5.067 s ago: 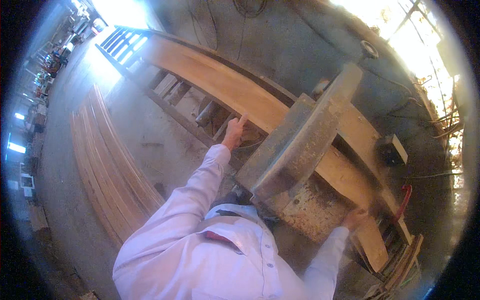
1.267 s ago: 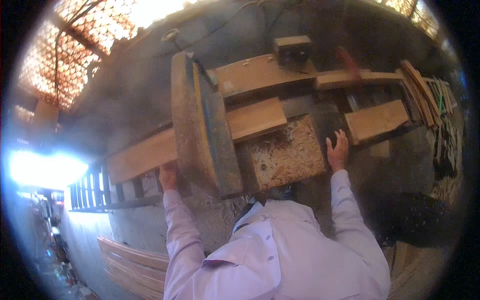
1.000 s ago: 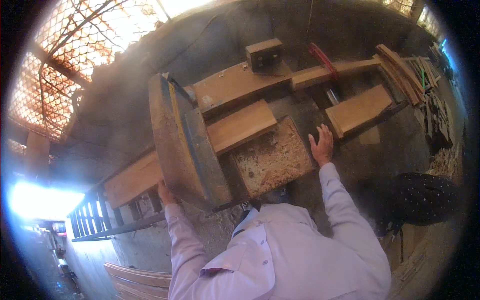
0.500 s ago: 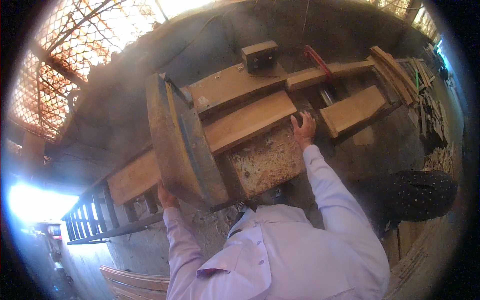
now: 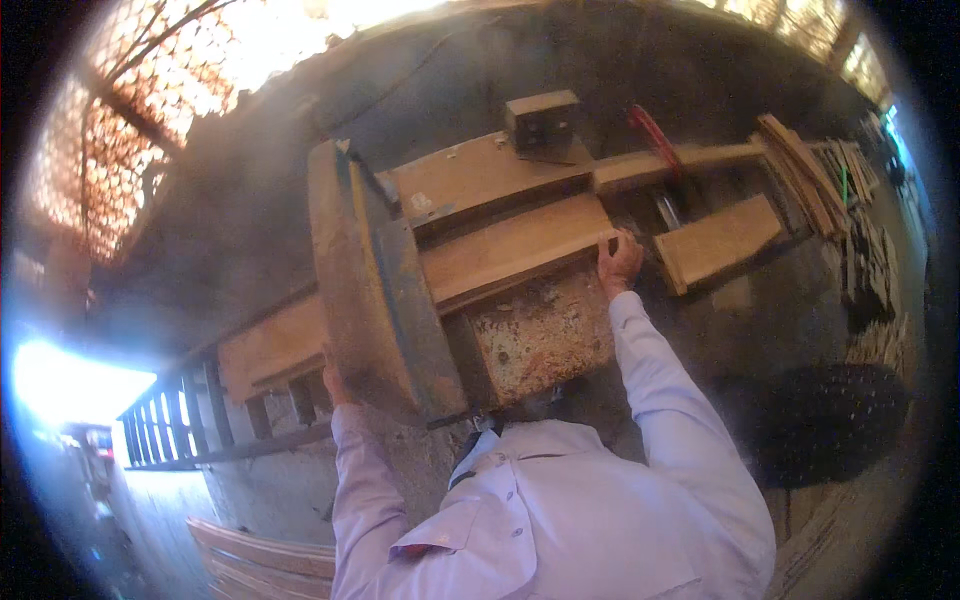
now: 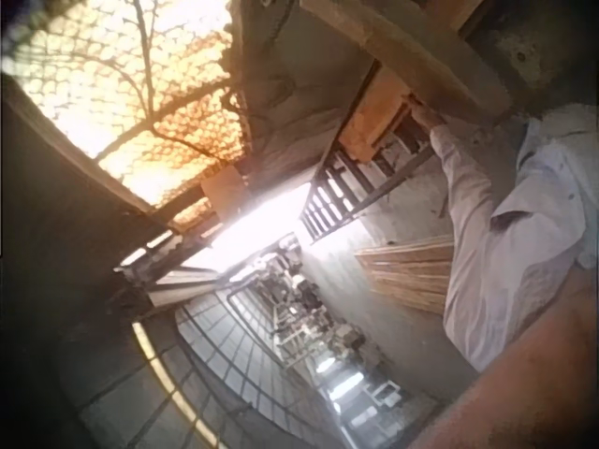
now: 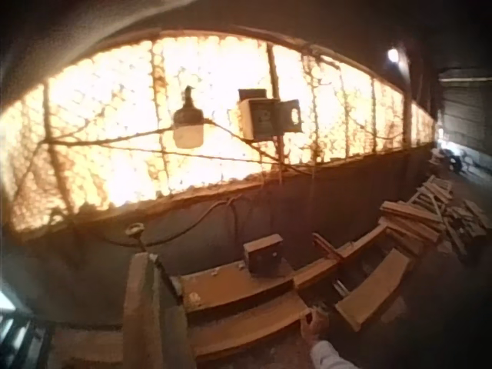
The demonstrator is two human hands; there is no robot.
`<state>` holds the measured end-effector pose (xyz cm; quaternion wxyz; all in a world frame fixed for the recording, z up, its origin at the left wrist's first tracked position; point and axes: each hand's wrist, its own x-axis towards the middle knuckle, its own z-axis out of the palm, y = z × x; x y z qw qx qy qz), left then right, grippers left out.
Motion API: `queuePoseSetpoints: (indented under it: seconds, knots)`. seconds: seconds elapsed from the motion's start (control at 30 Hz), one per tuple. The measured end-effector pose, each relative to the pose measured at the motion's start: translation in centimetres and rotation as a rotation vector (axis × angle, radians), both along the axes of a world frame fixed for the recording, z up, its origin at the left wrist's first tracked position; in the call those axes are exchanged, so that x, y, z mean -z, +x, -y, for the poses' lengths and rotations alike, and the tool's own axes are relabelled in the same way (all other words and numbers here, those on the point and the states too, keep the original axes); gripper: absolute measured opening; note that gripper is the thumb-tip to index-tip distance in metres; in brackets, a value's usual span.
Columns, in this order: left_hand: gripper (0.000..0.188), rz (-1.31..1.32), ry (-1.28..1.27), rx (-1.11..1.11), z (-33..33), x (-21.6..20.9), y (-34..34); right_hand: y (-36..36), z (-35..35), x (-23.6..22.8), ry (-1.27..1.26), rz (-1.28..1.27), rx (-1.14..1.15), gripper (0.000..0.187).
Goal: The person cuts wooden planks using a saw machine by feeding the boards through the blade, removing the cut pieces, and picking up additional planks from a stack to place onto the feeder track.
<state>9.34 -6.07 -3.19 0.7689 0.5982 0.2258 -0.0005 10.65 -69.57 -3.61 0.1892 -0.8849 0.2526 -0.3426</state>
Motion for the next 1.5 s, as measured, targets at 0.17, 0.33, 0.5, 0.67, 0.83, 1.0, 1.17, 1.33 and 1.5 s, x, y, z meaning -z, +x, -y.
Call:
queuePoseSetpoints:
  seconds: [0.17,0.33,0.5,0.67,0.83,1.0,1.17,1.33,1.5]
  knots:
    - [0.046,0.232,1.321,0.282,-2.1,0.7,1.5,0.1,0.4,-0.4,-0.06,0.028,-0.117,0.028]
    - [0.045,0.109,0.473,-0.064,-0.4,2.0,2.7,-0.3,0.7,-0.5,0.007,0.044,-0.157,0.036]
    - [0.041,0.059,-0.11,-0.157,0.1,1.5,1.9,-0.4,0.1,0.2,-0.013,-0.19,-0.026,0.039]
    - [0.041,-0.096,0.15,-0.245,0.3,2.2,1.9,1.0,1.5,1.5,-0.048,0.053,-0.146,0.037]
    - [0.048,-0.026,0.121,-0.092,0.0,1.1,0.4,-0.2,-0.5,-0.7,0.004,-0.155,0.038,0.035]
    - [0.057,0.14,0.676,0.196,-7.0,8.8,2.3,0.3,-0.5,0.0,-0.074,-0.049,0.025,0.045]
    - [0.067,0.301,1.193,0.074,-6.3,4.3,2.7,-0.6,-0.4,-0.8,-0.014,-0.007,0.019,0.049]
    - [0.048,-0.041,0.77,-0.153,-2.5,1.8,3.2,-0.5,0.8,0.2,-0.018,-0.069,0.023,0.044]
    - [0.06,-0.082,0.25,-0.425,-5.6,1.9,2.3,0.5,0.1,0.4,0.116,-0.041,-0.101,0.045]
